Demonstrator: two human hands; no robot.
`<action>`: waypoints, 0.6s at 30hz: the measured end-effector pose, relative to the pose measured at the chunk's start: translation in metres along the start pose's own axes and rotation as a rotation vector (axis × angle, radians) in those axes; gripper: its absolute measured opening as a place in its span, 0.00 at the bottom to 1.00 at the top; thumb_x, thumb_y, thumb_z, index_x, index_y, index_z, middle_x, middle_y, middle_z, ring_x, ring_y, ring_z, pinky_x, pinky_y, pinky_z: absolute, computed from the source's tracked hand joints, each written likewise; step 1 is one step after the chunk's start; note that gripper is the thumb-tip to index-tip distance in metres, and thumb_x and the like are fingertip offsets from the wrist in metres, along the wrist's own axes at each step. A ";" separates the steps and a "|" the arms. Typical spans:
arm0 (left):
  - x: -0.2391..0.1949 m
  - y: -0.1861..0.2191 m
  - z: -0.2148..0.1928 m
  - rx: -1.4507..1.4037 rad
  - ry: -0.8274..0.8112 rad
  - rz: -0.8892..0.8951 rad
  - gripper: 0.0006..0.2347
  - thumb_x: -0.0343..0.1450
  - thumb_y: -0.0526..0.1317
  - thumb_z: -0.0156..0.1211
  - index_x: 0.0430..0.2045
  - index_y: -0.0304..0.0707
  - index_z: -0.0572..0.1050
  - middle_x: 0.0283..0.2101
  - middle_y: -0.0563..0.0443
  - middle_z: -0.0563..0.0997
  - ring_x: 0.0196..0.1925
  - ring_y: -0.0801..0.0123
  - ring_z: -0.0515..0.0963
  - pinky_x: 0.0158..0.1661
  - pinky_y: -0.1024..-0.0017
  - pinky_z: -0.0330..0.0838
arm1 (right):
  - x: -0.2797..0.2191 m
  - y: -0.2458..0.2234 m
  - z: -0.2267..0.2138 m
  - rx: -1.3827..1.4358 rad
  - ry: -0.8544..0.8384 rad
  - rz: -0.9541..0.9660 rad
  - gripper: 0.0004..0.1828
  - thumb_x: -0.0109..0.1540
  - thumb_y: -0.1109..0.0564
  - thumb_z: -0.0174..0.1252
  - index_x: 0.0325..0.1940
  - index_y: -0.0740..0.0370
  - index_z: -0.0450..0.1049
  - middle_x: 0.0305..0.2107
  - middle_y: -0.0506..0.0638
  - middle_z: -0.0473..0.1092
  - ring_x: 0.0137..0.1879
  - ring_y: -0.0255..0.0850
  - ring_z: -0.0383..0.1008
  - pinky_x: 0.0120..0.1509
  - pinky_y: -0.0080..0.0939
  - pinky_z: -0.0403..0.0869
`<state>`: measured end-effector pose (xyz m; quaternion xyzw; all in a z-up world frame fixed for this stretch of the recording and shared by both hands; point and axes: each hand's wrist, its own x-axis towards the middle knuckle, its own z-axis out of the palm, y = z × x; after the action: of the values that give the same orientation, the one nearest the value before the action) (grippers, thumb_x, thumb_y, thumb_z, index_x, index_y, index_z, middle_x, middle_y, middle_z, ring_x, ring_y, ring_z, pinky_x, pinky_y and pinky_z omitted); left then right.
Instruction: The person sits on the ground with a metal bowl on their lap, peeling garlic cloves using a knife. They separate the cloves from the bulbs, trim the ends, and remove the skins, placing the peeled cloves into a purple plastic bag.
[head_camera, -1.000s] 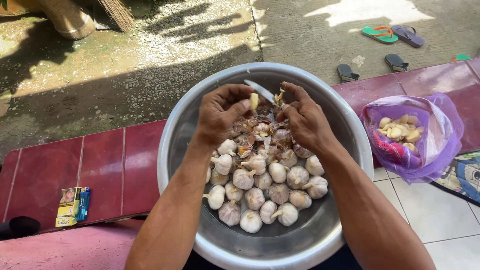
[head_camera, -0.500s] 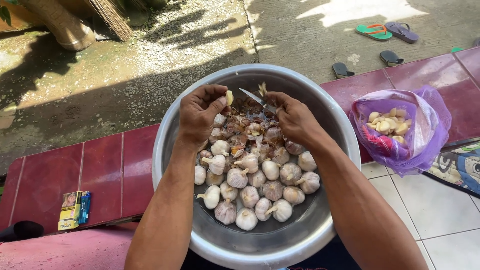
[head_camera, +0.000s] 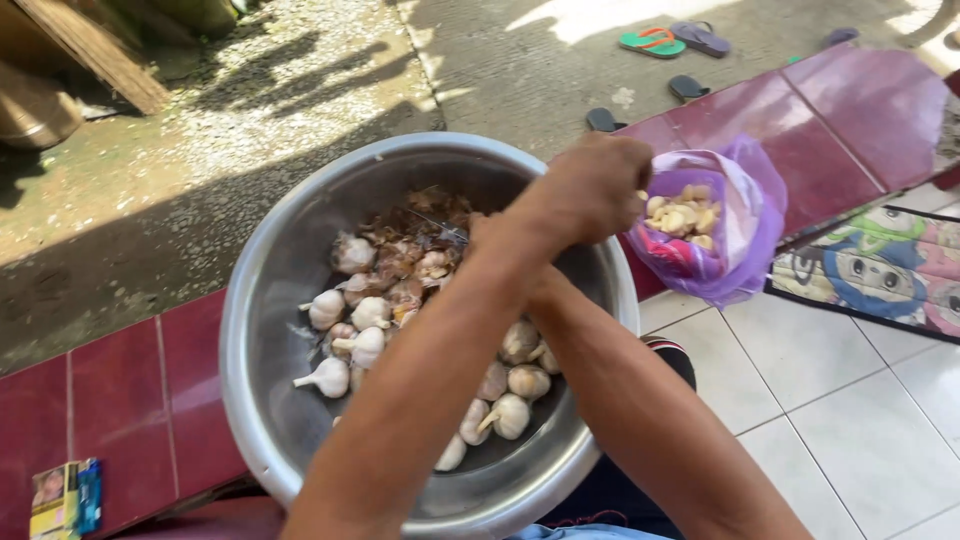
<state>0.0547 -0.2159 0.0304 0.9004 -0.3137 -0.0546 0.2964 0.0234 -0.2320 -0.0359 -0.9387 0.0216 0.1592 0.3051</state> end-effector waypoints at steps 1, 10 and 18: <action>0.019 0.002 0.023 -0.003 -0.005 0.010 0.05 0.60 0.37 0.62 0.22 0.55 0.81 0.25 0.59 0.84 0.35 0.61 0.88 0.36 0.61 0.82 | 0.001 0.008 0.000 0.001 0.013 0.023 0.27 0.60 0.43 0.57 0.62 0.51 0.71 0.48 0.58 0.76 0.56 0.58 0.77 0.58 0.62 0.75; 0.006 0.009 -0.027 -0.293 -0.041 0.153 0.16 0.73 0.39 0.50 0.52 0.37 0.78 0.55 0.44 0.84 0.54 0.61 0.85 0.56 0.64 0.76 | 0.019 0.060 0.003 0.023 0.092 0.192 0.19 0.54 0.50 0.63 0.49 0.49 0.77 0.39 0.51 0.78 0.51 0.53 0.80 0.52 0.58 0.77; -0.193 -0.004 -0.111 0.167 0.268 0.487 0.11 0.63 0.25 0.57 0.37 0.32 0.80 0.34 0.45 0.83 0.34 0.54 0.81 0.30 0.60 0.75 | 0.062 0.000 0.059 0.005 0.032 0.159 0.13 0.49 0.56 0.69 0.38 0.48 0.82 0.31 0.46 0.80 0.46 0.48 0.82 0.47 0.55 0.79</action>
<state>-0.0655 -0.0428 0.1028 0.8190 -0.4821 0.1638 0.2646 0.0656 -0.1946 -0.1004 -0.9357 0.1016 0.1678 0.2933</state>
